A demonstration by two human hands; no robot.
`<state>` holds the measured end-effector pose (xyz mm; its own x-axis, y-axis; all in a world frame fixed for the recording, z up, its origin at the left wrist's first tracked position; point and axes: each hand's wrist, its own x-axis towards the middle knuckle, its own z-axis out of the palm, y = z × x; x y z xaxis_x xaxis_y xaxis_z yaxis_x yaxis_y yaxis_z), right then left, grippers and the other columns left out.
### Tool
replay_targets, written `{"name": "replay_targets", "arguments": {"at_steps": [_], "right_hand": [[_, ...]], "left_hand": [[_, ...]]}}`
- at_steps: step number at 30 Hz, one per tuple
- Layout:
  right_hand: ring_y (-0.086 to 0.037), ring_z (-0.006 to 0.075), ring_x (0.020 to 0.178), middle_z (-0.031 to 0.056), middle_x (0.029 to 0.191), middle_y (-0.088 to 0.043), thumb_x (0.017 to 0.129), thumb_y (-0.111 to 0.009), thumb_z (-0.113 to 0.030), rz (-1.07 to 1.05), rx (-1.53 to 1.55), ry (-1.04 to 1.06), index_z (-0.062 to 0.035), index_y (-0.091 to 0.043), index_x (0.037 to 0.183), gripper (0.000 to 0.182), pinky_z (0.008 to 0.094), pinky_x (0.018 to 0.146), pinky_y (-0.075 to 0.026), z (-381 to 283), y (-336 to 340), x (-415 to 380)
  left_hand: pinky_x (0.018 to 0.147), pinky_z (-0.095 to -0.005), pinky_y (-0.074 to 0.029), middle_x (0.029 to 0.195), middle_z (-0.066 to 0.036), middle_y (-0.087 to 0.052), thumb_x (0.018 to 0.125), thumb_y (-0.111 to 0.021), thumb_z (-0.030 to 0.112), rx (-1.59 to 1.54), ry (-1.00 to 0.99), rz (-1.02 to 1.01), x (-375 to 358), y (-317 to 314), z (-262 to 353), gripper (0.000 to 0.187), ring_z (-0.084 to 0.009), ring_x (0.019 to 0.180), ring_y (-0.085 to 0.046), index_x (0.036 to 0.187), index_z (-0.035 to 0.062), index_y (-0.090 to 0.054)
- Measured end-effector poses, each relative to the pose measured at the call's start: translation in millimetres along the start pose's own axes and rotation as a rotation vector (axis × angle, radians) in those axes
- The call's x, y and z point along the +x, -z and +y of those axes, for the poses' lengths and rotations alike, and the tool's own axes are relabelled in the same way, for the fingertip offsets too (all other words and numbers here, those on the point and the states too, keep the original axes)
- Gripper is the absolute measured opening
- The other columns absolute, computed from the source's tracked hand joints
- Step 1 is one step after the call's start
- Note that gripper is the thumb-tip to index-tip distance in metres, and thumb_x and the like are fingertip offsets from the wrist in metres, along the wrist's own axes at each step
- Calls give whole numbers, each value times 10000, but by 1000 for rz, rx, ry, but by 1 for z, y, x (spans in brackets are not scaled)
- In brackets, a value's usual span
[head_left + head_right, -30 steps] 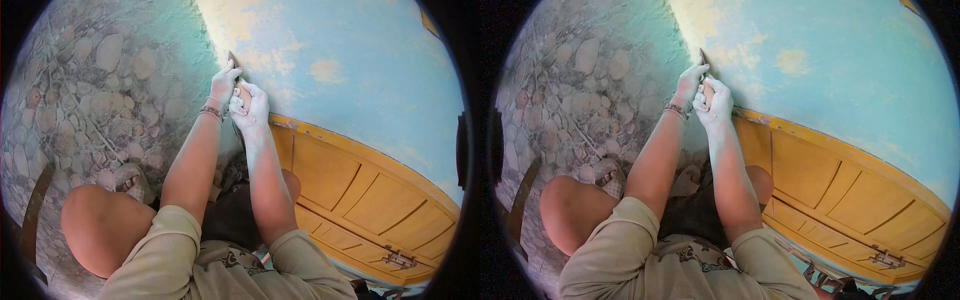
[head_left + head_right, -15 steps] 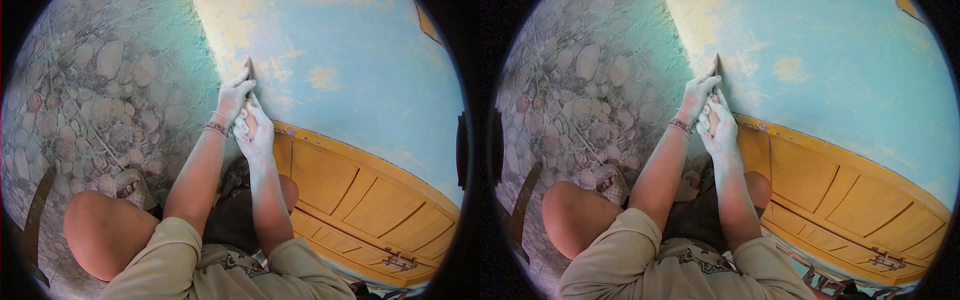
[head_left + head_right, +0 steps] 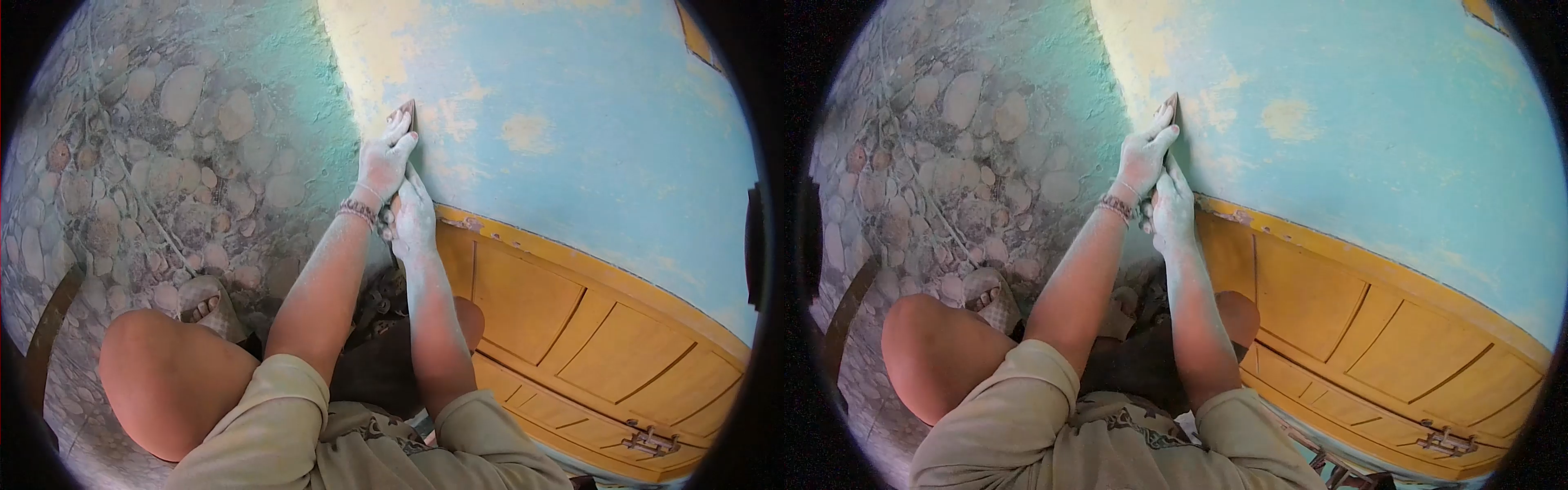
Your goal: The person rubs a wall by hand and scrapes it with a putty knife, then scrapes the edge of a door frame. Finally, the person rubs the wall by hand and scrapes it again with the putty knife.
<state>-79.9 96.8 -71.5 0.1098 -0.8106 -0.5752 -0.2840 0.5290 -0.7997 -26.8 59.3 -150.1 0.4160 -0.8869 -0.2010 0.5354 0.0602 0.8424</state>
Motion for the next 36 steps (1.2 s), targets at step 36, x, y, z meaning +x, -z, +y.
{"name": "replay_targets", "arguments": {"at_steps": [36], "right_hand": [[-316, 48, 403, -43, 597, -351, 915, -413, -216, 34, 12, -26, -150, -462, 1305, 399, 225, 314, -255, -52, -16, 8]], "left_hand": [[1017, -258, -344, 1258, -151, -531, 837, -562, 213, 68, -20, 83, 36, -8, 35, 401, -218, 1204, -494, 1186, 14, -565]]}}
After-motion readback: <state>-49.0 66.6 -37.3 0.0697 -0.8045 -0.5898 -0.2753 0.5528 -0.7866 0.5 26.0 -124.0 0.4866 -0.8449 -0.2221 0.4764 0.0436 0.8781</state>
